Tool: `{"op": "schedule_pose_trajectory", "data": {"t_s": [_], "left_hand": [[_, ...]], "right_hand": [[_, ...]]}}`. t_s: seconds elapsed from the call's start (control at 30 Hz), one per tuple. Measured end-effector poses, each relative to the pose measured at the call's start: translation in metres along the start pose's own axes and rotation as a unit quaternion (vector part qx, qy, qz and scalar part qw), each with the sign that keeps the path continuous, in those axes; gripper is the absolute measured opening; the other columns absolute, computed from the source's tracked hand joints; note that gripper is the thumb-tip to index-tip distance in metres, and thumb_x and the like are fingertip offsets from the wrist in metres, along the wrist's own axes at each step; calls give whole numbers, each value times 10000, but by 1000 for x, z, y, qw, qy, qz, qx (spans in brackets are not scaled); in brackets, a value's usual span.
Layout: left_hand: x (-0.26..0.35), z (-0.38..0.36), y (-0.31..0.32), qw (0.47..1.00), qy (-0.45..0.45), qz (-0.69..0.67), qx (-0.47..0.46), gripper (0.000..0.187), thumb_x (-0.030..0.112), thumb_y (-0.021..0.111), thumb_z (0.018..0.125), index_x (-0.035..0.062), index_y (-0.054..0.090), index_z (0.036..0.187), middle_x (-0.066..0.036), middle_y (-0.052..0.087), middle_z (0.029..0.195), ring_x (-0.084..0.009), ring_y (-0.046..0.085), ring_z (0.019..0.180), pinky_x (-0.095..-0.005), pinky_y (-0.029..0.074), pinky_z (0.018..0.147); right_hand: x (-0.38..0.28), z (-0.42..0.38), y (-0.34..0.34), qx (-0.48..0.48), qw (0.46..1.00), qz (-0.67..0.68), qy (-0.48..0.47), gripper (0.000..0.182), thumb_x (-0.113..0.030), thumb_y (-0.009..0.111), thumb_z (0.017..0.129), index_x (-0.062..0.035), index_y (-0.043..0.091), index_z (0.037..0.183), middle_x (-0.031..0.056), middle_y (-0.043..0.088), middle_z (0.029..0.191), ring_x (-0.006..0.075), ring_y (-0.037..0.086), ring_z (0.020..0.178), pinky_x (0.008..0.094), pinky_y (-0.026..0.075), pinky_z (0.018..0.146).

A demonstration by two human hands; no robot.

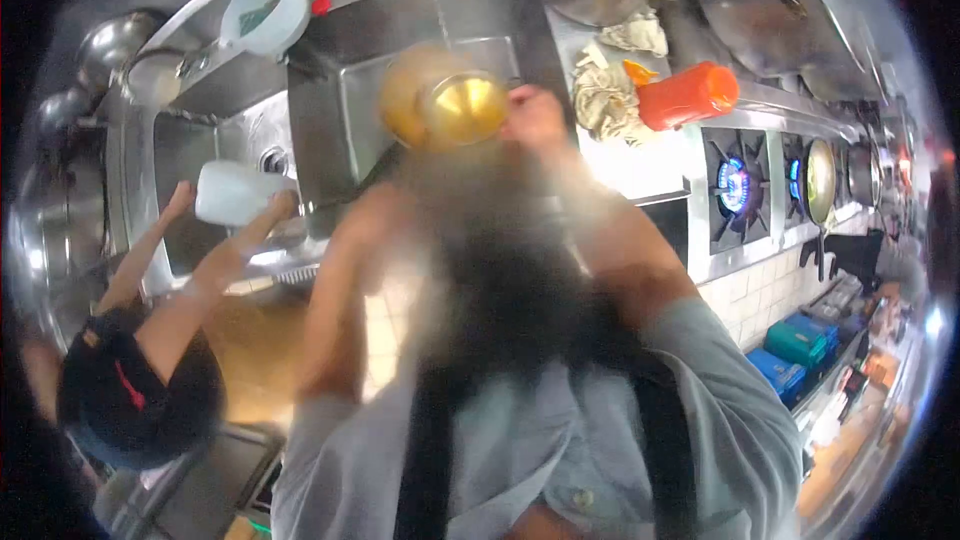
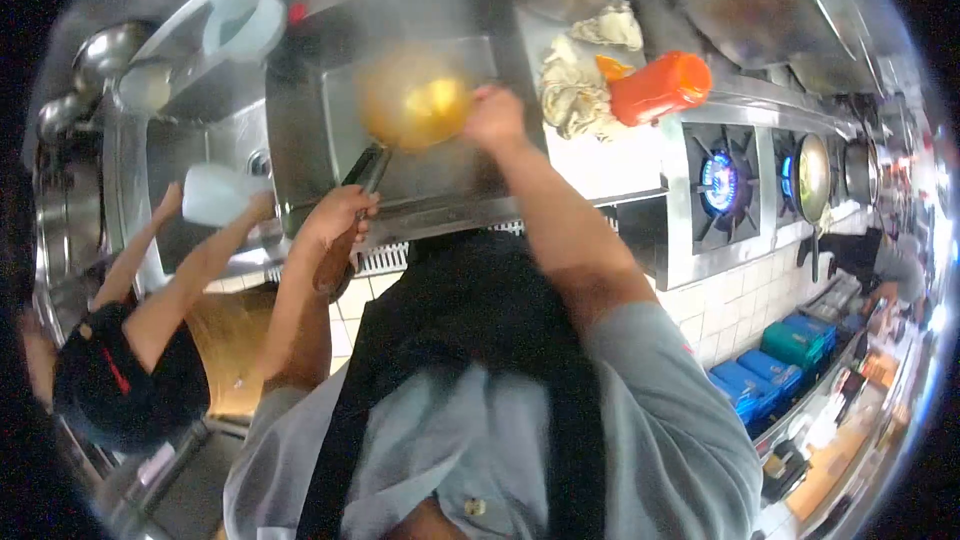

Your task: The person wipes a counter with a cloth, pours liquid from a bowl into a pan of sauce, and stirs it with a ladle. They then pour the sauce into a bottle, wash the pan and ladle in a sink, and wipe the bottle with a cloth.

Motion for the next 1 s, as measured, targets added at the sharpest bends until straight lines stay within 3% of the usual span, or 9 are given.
{"op": "schedule_pose_trajectory", "data": {"t_s": [0.07, 0.2, 0.27, 0.33, 0.4, 0.53, 0.67, 0.8, 1.0], "left_hand": [[-28, 20, -10, 984, -26, -173, 7, 224, 235, 618, 894, 66, 503, 802, -14, 495, 682, -119, 448, 511, -291, 374, 442], [-68, 57, -49, 986, -146, -56, 51, 234, 239, 644, 884, 61, 520, 798, -23, 512, 660, -133, 479, 520, -302, 401, 468], [-67, 80, -57, 987, -15, 157, 4, 219, 234, 656, 877, 46, 550, 846, -41, 552, 683, -145, 509, 533, -308, 414, 477], [-88, 71, -69, 979, -125, -134, 94, 225, 221, 667, 861, 21, 565, 879, -56, 585, 707, -158, 537, 548, -311, 410, 481], [-81, 65, -72, 987, -116, -76, 81, 235, 222, 677, 851, 18, 573, 905, -53, 591, 713, -161, 541, 547, -308, 410, 476], [-95, 72, -93, 974, -154, 156, 49, 343, 232, 712, 815, 5, 596, 1046, -92, 636, 787, -222, 607, 626, -348, 484, 559], [-30, 54, -71, 959, -147, 230, 75, 467, 280, 711, 810, 30, 591, 1185, -182, 661, 1015, -309, 652, 880, -404, 518, 792], [72, 76, -32, 946, 26, 269, 176, 596, 368, 701, 807, 24, 553, 1270, -234, 516, 1334, -358, 513, 1212, -419, 397, 1024], [209, 161, 49, 889, 278, 263, 253, 699, 349, 734, 779, 46, 471, 1352, -223, 535, 1310, -358, 512, 1213, -427, 397, 1029]], "right_hand": [[-32, -19, 5, -8, 992, -104, -69, 340, -383, 692, 745, -102, 694, 936, 139, 697, 939, 302, 676, 869, 374, 542, 817], [-47, -63, -24, 11, 999, 4, -34, 263, -296, 668, 805, -73, 684, 943, 169, 684, 948, 341, 658, 889, 407, 529, 807], [-39, -84, -37, -1, 997, 59, -57, 230, -249, 660, 829, -55, 678, 951, 179, 680, 950, 348, 652, 895, 415, 525, 801], [-27, -105, -67, 39, 988, 73, -133, 195, -159, 658, 845, -20, 664, 981, 180, 680, 947, 348, 654, 887, 413, 521, 792], [-14, -138, -115, 109, 978, 43, -172, 202, -105, 663, 840, -9, 659, 1017, 170, 685, 956, 302, 669, 862, 376, 522, 776], [60, -184, -197, 188, 979, -3, 77, 245, -138, 677, 851, 5, 660, 1050, 130, 685, 919, 184, 635, 765, 305, 507, 714], [137, -213, -242, 306, 938, 117, 115, 249, -144, 664, 865, 30, 655, 1042, 82, 674, 854, 118, 587, 731, 255, 481, 689], [140, -223, -251, 330, 927, 148, 96, 246, -143, 666, 864, 26, 649, 1043, 67, 663, 835, 110, 583, 742, 255, 481, 699], [126, -227, -237, 286, 949, 120, 58, 239, -104, 654, 869, 22, 623, 1070, 81, 653, 869, 139, 611, 763, 267, 496, 705]]}}
Point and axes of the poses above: each hand's wrist, its own z-axis towards the middle knuckle, its own y-axis out of the palm, x = y × z, the point moved 10 cm from there along z, towards the middle knuckle
